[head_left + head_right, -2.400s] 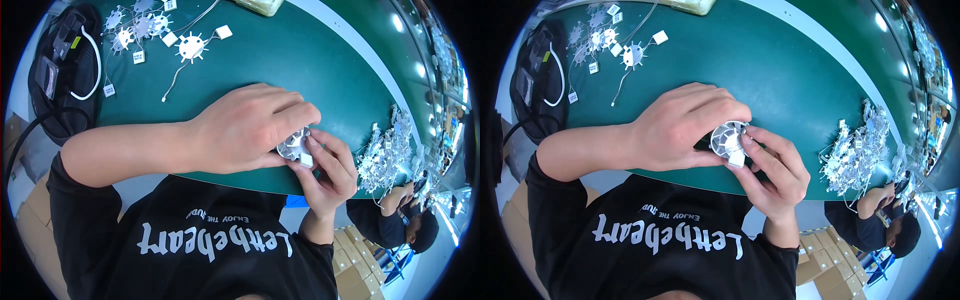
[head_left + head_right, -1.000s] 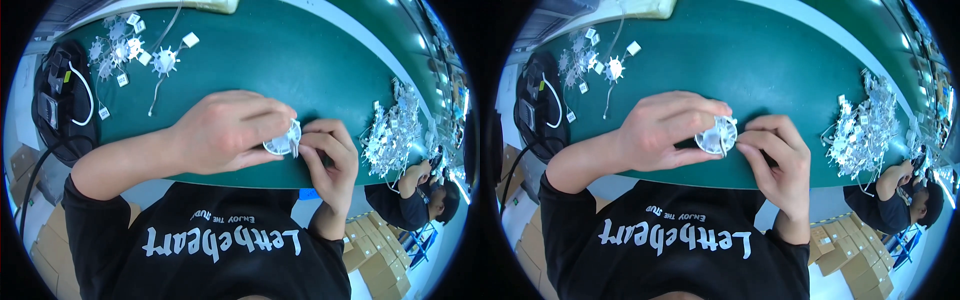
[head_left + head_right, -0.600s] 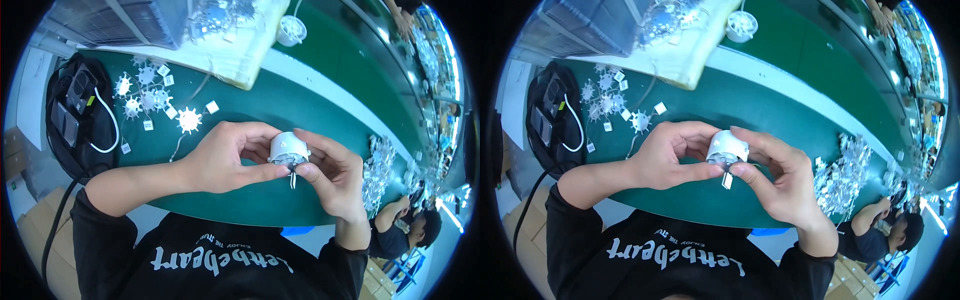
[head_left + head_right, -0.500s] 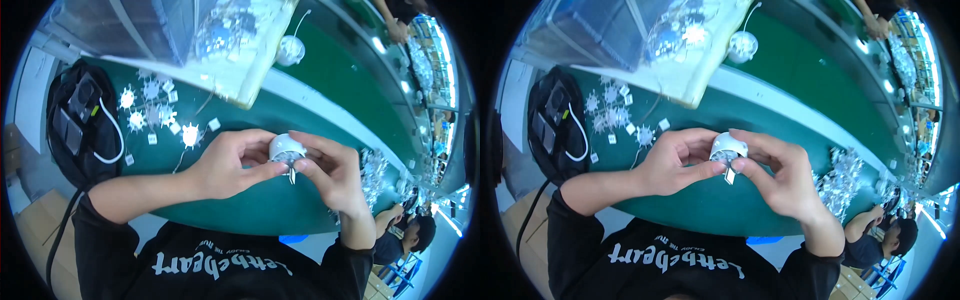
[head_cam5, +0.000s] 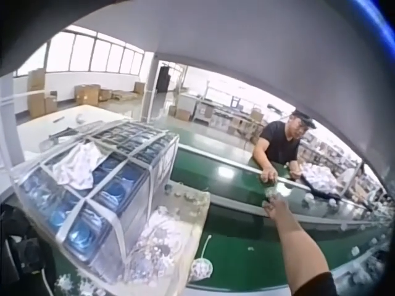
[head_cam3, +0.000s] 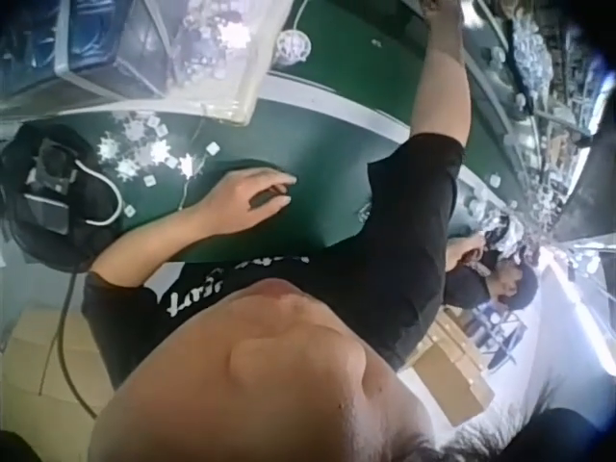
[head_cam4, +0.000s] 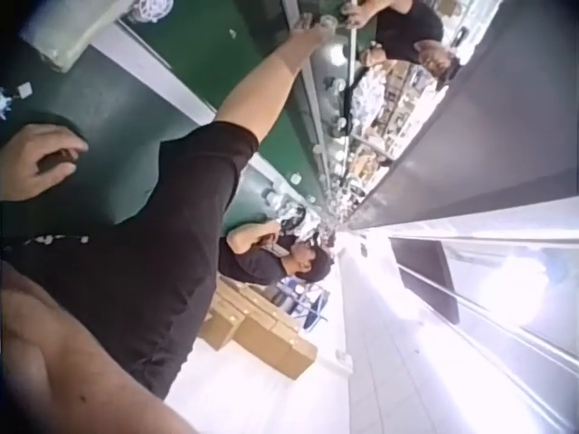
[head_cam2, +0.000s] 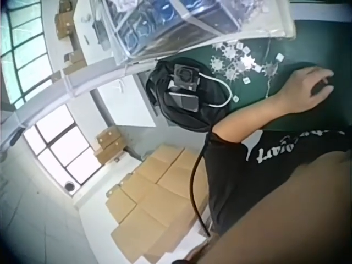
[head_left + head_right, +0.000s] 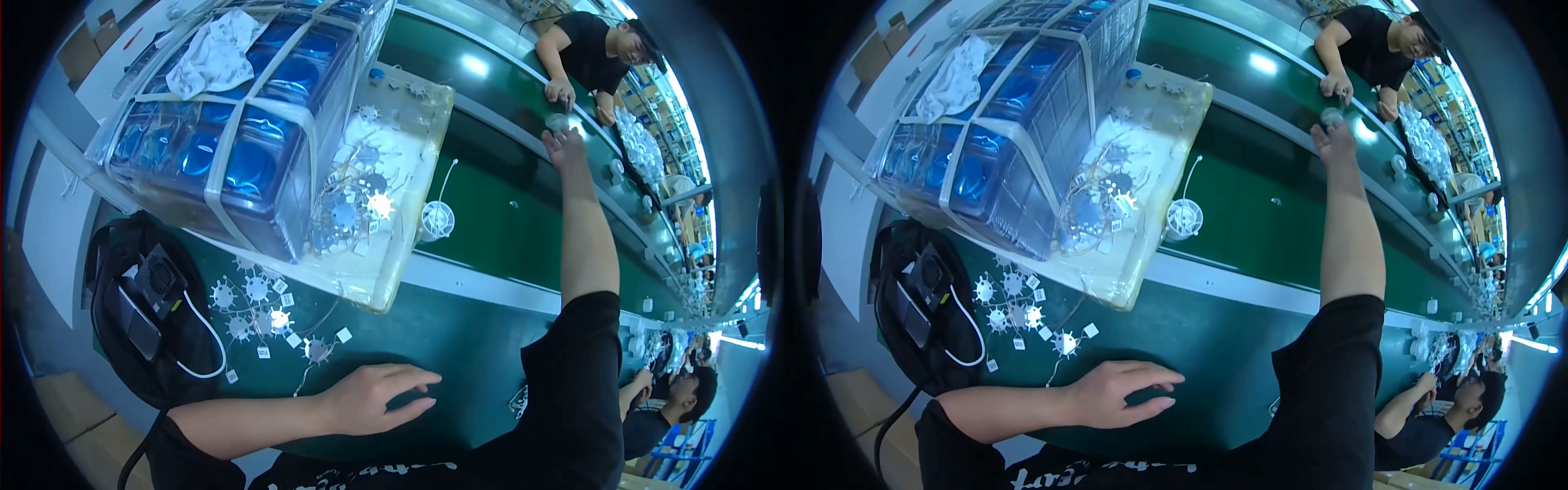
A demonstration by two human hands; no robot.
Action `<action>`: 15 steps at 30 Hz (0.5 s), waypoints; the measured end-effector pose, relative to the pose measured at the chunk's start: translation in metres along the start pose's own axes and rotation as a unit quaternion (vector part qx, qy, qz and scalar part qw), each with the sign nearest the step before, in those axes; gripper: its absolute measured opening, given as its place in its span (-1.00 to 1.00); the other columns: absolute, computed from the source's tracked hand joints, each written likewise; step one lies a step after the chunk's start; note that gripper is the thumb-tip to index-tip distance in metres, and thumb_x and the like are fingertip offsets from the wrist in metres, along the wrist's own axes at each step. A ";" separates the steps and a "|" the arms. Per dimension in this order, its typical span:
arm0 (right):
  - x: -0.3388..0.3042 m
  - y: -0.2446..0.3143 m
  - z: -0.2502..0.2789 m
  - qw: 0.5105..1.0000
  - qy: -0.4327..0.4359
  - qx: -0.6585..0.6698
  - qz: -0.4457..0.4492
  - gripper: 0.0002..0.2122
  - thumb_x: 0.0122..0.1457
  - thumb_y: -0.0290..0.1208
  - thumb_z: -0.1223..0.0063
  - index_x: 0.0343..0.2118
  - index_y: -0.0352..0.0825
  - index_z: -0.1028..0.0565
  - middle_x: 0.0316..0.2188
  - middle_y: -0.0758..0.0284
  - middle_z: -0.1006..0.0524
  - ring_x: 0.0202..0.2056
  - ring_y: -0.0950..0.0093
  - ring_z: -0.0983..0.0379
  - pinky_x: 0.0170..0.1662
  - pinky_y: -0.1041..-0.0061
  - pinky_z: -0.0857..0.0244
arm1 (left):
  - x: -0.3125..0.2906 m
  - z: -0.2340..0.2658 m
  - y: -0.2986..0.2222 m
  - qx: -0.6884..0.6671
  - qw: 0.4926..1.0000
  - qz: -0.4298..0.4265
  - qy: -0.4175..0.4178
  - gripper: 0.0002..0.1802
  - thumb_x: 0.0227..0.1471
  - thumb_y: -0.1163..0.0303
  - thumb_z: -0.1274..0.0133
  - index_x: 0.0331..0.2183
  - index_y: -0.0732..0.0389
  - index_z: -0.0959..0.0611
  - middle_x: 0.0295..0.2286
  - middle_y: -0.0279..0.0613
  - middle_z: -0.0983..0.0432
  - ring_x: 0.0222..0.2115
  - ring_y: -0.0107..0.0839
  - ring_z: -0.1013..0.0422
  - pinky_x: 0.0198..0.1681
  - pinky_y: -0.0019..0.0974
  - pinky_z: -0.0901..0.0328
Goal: The recorder is assembling circular LED light components by hand at an industrial assembly line.
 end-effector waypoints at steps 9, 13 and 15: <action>-0.296 -0.048 -0.041 0.605 0.524 -0.553 0.230 -0.53 0.29 -0.12 -0.34 0.12 -0.34 -0.56 0.04 0.18 -0.63 0.07 0.32 -0.57 0.13 0.27 -0.42 | -0.005 -0.008 0.000 0.064 0.994 -0.084 0.009 -0.75 0.18 0.45 -0.29 -0.08 0.24 -0.74 -0.24 -0.07 -0.72 -0.27 -0.11 -0.67 -0.14 -0.16 -0.56; -0.334 -0.077 -0.019 0.554 0.434 -0.605 0.373 -0.52 0.18 -0.24 -0.43 0.10 -0.37 -0.56 0.00 0.09 -0.63 0.01 0.25 -0.59 0.05 0.21 -0.45 | -0.003 -0.013 0.006 0.115 0.984 -0.137 0.014 -0.76 0.13 0.47 -0.31 -0.13 0.24 -0.74 -0.29 -0.07 -0.72 -0.34 -0.08 -0.64 -0.19 -0.13 -0.55; -0.333 -0.067 -0.005 0.568 0.413 -0.599 0.384 -0.50 0.13 -0.31 -0.46 0.11 -0.37 -0.56 -0.02 0.08 -0.63 -0.05 0.24 -0.60 -0.01 0.23 -0.47 | 0.001 -0.017 0.004 0.119 0.982 -0.148 0.015 -0.77 0.12 0.49 -0.32 -0.15 0.25 -0.74 -0.31 -0.07 -0.71 -0.36 -0.08 -0.63 -0.21 -0.12 -0.54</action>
Point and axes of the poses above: each hand's wrist, its own x-axis towards the middle knuckle, its own z-axis out of the back of the hand, y = z × x, the point moved 2 cm from there along x, towards the middle knuckle
